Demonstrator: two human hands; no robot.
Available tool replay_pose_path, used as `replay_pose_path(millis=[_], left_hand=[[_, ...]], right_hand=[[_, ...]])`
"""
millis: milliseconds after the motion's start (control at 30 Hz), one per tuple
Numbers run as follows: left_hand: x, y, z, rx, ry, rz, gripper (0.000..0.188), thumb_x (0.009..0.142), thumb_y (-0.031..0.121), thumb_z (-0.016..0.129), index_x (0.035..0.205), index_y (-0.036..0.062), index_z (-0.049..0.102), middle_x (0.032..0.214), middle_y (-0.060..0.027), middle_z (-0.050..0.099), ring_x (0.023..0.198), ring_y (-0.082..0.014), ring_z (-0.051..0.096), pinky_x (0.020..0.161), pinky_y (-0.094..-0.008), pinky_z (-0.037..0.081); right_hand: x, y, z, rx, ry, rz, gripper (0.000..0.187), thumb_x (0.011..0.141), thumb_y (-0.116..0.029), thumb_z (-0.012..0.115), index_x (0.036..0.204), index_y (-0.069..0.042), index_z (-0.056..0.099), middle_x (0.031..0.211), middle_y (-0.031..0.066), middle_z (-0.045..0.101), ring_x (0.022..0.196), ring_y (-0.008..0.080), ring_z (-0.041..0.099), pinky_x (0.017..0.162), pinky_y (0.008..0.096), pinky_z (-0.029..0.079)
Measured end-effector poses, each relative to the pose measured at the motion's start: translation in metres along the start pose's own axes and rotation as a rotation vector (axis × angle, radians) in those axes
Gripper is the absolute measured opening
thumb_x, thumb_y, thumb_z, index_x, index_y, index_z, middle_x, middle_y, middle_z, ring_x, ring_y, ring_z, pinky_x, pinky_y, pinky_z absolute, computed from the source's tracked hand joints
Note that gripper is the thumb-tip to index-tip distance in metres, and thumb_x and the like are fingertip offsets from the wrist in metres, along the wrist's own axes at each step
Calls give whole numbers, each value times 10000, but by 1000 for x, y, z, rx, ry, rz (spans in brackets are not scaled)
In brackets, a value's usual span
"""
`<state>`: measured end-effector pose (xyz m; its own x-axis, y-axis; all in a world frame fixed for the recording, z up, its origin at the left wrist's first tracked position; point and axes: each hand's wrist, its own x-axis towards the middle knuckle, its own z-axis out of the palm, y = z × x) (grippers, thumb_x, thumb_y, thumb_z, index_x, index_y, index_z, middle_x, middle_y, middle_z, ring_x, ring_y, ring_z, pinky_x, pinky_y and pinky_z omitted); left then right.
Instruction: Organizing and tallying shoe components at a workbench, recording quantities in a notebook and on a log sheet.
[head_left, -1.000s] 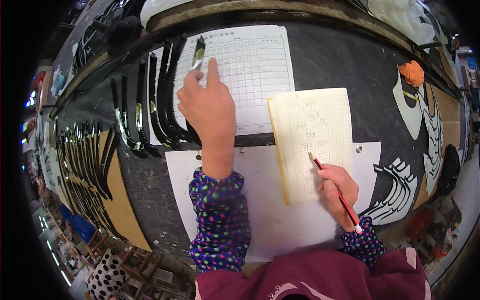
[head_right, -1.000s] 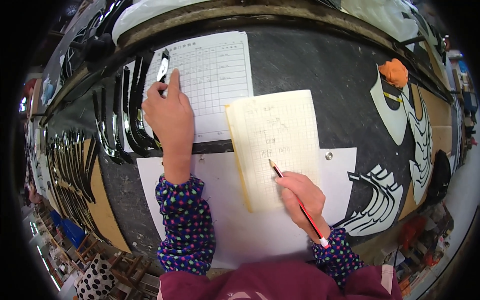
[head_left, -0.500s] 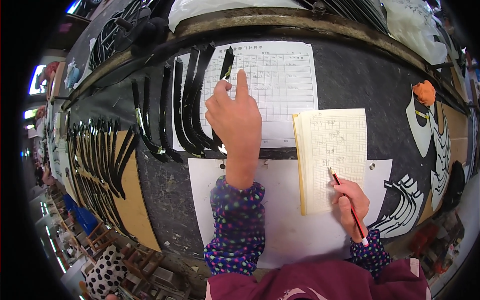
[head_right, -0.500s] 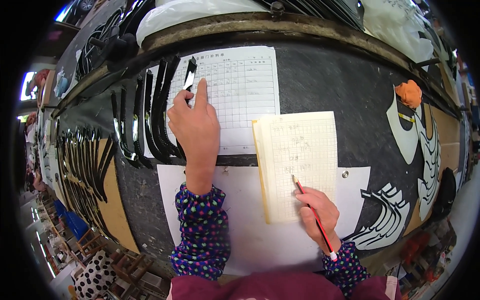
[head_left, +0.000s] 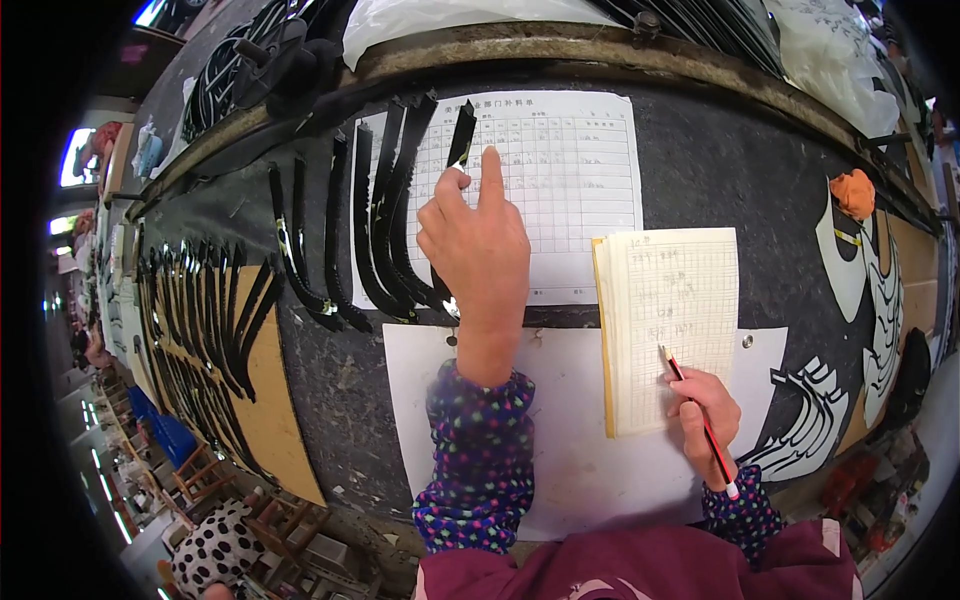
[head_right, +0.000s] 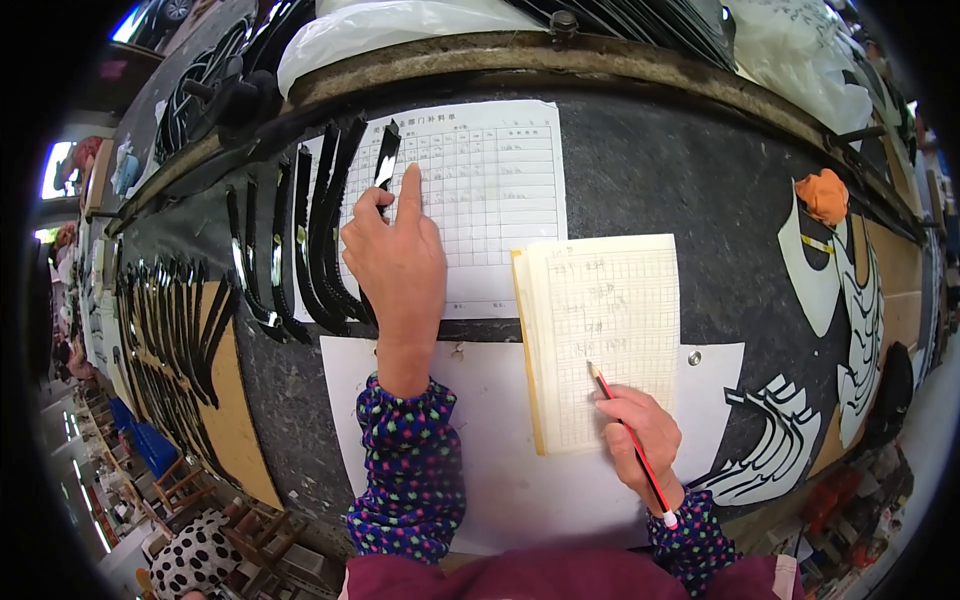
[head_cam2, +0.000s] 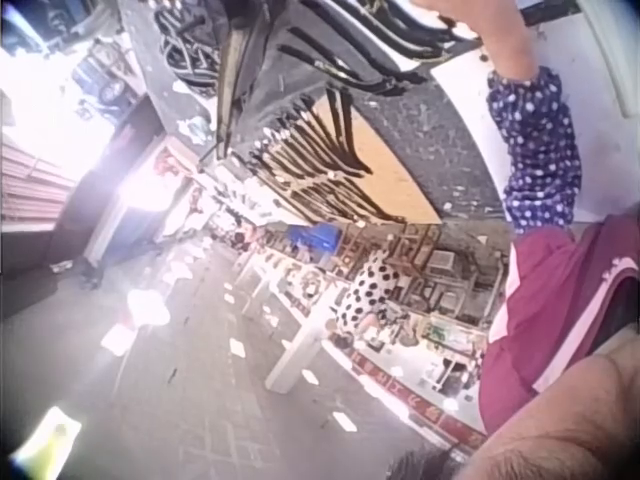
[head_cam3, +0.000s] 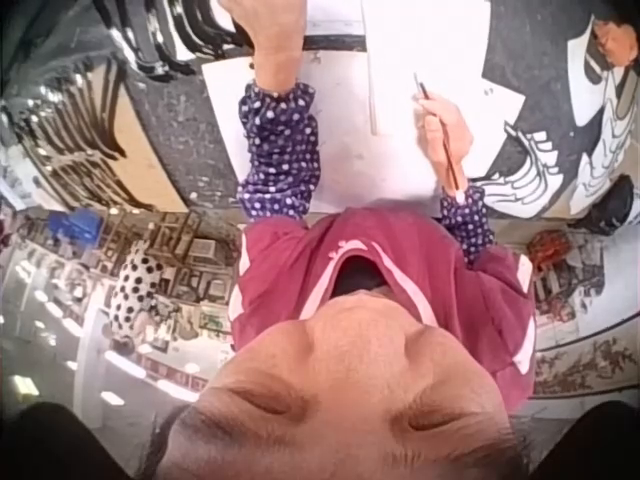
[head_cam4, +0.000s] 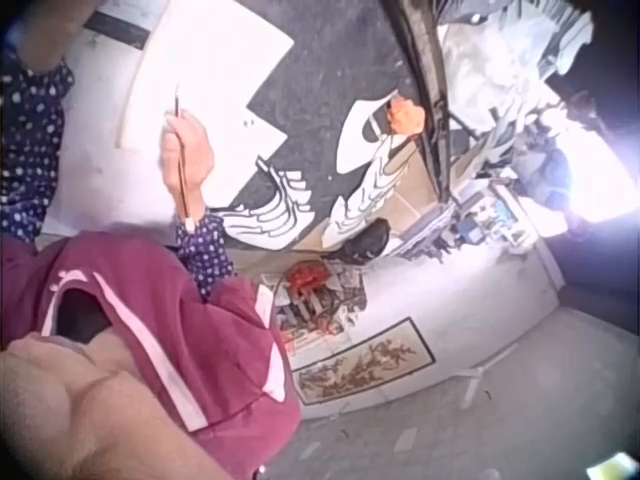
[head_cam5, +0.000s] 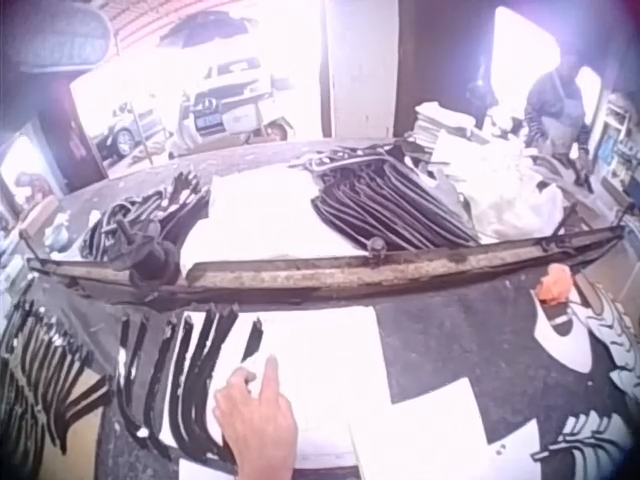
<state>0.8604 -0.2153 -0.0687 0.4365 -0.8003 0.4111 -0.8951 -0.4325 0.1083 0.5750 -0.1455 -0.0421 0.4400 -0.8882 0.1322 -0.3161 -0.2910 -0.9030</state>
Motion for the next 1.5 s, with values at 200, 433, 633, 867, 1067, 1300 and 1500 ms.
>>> replay_pose_path(millis=[200,433,633,867,1067,1300,1500], left_hand=[[-2,2,4,4,3,18,470,836,92,602,1296,187,600,1158,-78,463,937,-276,464,788,-406,412],[8,4,19,-1,33,44,483,828,108,615,1303,193,597,1160,-75,468,939,-296,479,770,-423,420],[15,12,20,-17,-81,-27,492,851,120,596,1329,229,570,1190,-95,472,1010,-302,469,872,-440,411],[14,26,23,16,-57,-24,497,855,108,586,1335,234,563,1185,-102,462,987,-303,476,845,-441,415],[21,23,13,54,-29,11,496,847,110,589,1328,227,567,1189,-104,470,982,-311,485,842,-444,417],[24,20,-13,64,-78,18,511,833,113,601,1336,191,556,1200,-107,476,981,-312,490,803,-441,430],[24,15,-27,88,-76,-6,520,821,99,615,1328,192,554,1189,-92,463,962,-291,485,794,-426,434]], right_hand=[[-3,-3,-1,-44,3,13,183,886,-68,555,996,48,644,925,216,689,847,325,683,742,352,553],[18,10,-5,-64,-43,-69,168,839,-24,562,969,41,647,919,211,687,786,330,689,694,364,562],[22,20,-3,-74,22,-67,174,826,10,562,978,32,644,915,203,683,771,318,689,666,346,559],[25,22,-12,-101,33,-129,168,837,-10,585,990,33,641,920,201,679,763,317,685,654,346,554],[28,14,-15,-49,53,-95,171,848,-17,586,999,33,649,921,204,676,776,320,682,663,349,553],[22,-15,-19,-34,69,-57,165,857,-29,590,993,38,653,919,212,674,817,333,677,705,360,553],[16,-26,-16,-32,46,-25,177,850,-18,590,1007,39,647,930,213,672,817,336,675,722,356,551]])
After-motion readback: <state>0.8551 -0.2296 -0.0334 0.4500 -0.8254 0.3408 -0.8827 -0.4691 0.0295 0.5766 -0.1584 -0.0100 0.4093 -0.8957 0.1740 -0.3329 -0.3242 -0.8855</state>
